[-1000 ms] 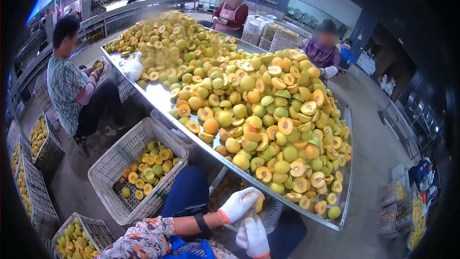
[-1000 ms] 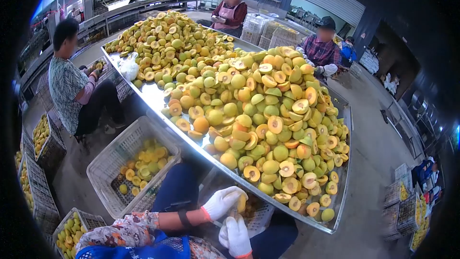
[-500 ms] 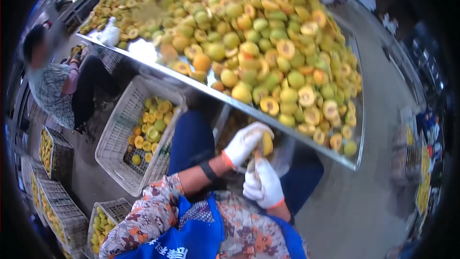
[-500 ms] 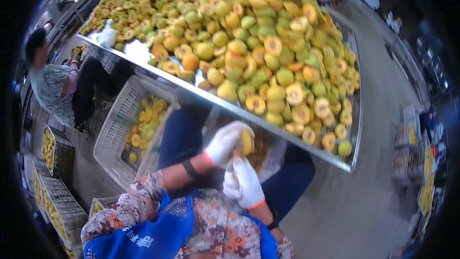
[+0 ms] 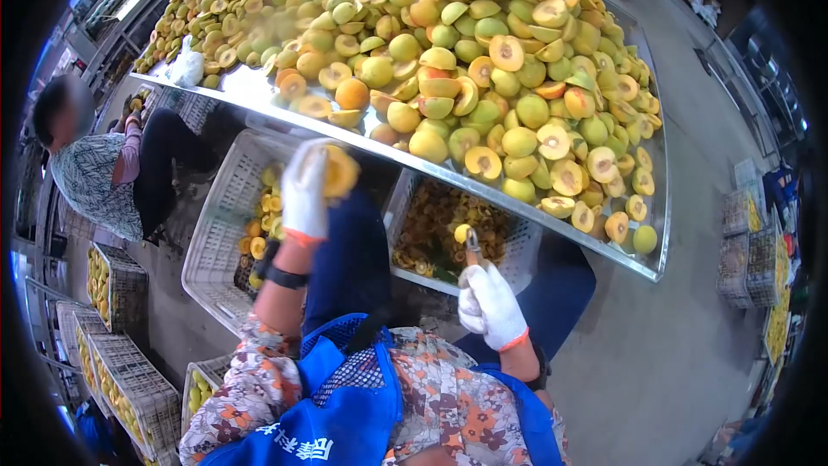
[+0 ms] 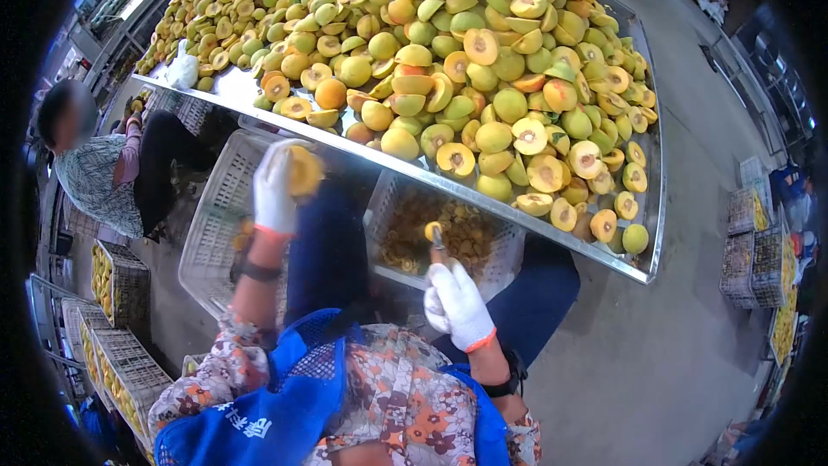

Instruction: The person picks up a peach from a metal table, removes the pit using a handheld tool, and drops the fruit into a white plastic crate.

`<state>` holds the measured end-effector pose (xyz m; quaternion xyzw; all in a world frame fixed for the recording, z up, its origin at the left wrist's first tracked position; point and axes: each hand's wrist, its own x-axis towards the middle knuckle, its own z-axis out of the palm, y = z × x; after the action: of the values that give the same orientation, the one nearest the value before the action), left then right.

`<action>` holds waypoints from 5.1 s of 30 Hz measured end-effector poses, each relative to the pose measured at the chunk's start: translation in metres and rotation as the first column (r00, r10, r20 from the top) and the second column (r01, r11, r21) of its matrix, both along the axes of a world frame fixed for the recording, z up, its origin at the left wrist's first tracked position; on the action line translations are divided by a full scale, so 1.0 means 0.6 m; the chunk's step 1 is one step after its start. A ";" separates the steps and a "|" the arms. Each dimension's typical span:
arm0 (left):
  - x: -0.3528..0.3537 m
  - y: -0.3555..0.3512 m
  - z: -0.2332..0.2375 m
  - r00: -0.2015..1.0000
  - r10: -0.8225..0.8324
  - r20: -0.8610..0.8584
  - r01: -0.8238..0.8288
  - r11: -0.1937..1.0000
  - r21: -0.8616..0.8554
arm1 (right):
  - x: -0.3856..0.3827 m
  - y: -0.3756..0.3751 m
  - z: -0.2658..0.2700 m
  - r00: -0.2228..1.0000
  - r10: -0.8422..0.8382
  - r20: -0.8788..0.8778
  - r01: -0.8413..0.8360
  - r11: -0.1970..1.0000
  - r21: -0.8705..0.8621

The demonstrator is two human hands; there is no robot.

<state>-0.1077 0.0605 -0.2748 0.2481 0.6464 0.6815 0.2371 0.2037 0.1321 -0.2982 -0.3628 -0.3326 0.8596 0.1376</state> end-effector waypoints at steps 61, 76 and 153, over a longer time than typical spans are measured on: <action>0.197 0.039 0.044 0.917 -0.397 -0.044 0.389 0.863 0.321 | -0.059 -0.034 0.060 0.977 -0.017 0.213 -0.212 0.043 0.976; 0.206 0.068 0.049 0.934 -0.353 -0.060 0.353 0.936 -0.023 | -0.071 -0.009 0.054 0.941 -0.202 0.273 -0.189 0.358 0.915; 0.140 0.068 -0.044 0.450 -0.888 0.093 0.830 0.454 0.325 | -0.032 -0.026 0.026 0.784 0.094 -0.613 -0.437 0.785 -0.440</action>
<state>-0.0236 0.1014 -0.3013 0.4805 0.3096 0.5605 0.5992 0.1848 0.1167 -0.2827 -0.0648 -0.0601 0.9960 -0.0123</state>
